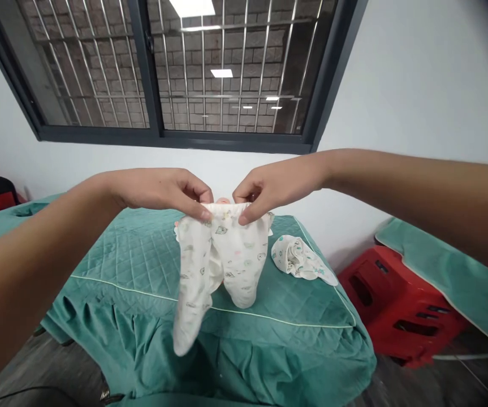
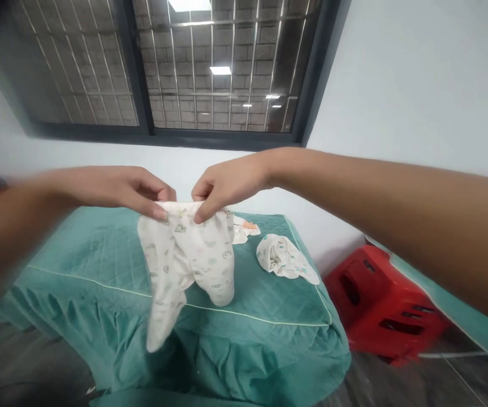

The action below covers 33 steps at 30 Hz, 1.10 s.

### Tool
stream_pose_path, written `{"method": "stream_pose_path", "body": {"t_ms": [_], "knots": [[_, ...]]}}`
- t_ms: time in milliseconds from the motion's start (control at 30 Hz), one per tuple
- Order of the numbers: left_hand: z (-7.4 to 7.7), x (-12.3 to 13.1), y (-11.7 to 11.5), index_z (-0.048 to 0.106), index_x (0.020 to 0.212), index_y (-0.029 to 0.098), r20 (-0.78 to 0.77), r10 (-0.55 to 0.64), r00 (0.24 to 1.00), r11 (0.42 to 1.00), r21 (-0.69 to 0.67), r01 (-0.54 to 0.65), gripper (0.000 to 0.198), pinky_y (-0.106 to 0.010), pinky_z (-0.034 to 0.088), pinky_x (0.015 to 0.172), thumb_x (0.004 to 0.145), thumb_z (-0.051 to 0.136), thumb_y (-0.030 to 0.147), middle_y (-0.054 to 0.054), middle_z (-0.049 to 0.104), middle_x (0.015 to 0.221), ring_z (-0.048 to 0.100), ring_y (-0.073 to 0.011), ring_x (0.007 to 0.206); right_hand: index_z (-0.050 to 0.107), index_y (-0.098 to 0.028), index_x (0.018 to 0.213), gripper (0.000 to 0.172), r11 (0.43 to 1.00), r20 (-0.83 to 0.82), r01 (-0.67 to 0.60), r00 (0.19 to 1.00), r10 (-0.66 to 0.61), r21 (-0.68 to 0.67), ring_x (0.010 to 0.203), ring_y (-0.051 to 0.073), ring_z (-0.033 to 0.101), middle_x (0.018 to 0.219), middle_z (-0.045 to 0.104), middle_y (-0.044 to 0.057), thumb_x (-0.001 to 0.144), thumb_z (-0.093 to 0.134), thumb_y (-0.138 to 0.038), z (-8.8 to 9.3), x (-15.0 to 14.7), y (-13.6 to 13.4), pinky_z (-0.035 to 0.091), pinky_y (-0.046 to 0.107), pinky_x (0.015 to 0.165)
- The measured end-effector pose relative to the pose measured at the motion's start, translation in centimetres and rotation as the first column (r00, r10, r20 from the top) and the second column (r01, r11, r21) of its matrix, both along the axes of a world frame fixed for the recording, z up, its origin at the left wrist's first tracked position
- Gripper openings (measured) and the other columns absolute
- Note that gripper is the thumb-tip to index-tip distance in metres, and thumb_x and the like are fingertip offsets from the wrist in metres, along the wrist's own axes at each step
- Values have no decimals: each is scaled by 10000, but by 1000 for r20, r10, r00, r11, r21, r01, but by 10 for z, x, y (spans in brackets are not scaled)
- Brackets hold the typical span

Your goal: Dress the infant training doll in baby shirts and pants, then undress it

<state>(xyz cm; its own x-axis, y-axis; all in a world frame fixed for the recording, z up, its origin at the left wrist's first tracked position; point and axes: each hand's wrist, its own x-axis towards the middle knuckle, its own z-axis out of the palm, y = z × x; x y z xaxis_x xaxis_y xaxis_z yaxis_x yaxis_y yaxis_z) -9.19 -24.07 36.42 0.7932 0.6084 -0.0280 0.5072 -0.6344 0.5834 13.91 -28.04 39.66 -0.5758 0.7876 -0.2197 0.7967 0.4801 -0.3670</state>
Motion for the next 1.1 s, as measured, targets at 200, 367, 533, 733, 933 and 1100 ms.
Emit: {"method": "stream_pose_path", "body": {"t_ms": [200, 367, 533, 733, 933, 1100], "knots": [[6, -20, 2, 600, 682, 189, 35, 15, 999, 996, 87, -18, 369, -258, 463, 662, 777, 634, 543, -16, 600, 716, 556, -160, 710, 737, -195, 830, 363, 988, 135, 67, 987, -85, 137, 881, 188, 654, 858, 709, 5, 732, 732, -544, 16, 22, -11, 488, 280, 736], [8, -34, 1, 682, 872, 228, 32, 139, 990, 966, 217, -142, 319, -264, 456, 670, 728, 684, 513, -18, 644, 808, 582, -181, 764, 741, -236, 778, 361, 957, 79, 194, 973, -215, 216, 899, 210, 672, 799, 709, 6, 733, 721, -594, 31, 38, -19, 532, 317, 765], [8, -30, -2, 717, 849, 230, 137, 310, 941, 842, 419, -339, 300, -292, 441, 671, 740, 673, 507, -26, 646, 784, 599, -205, 760, 726, -240, 758, 324, 941, -172, 281, 953, -250, 189, 868, 219, 675, 808, 702, 34, 772, 718, -563, 26, 29, -15, 561, 353, 757], [-14, -7, 38, 680, 832, 189, 600, 375, 707, 631, 394, -668, 118, -319, 459, 732, 745, 642, 259, -54, 674, 873, 586, -201, 796, 681, -174, 838, 277, 957, -592, 291, 774, -223, 21, 864, 200, 664, 973, 708, 98, 917, 590, -423, -21, -21, 30, 569, 347, 710], [-58, -12, 86, 617, 1085, 194, 763, 452, 462, 631, 93, -771, 399, -282, 482, 700, 702, 537, 113, -48, 644, 1001, 585, -170, 787, 646, -190, 907, 102, 977, -676, 209, 724, -136, 28, 995, 169, 648, 1030, 712, 38, 891, 554, -229, -88, -62, 81, 524, 258, 730], [-165, -24, 110, 692, 870, 198, 340, 638, 691, 753, -89, -652, 225, -328, 484, 746, 674, 583, 206, -41, 696, 843, 627, -238, 841, 705, -231, 1049, 233, 998, -143, 47, 988, -53, -44, 842, 178, 687, 885, 739, 12, 845, 608, -287, -181, -42, 119, 519, 264, 745]]}}
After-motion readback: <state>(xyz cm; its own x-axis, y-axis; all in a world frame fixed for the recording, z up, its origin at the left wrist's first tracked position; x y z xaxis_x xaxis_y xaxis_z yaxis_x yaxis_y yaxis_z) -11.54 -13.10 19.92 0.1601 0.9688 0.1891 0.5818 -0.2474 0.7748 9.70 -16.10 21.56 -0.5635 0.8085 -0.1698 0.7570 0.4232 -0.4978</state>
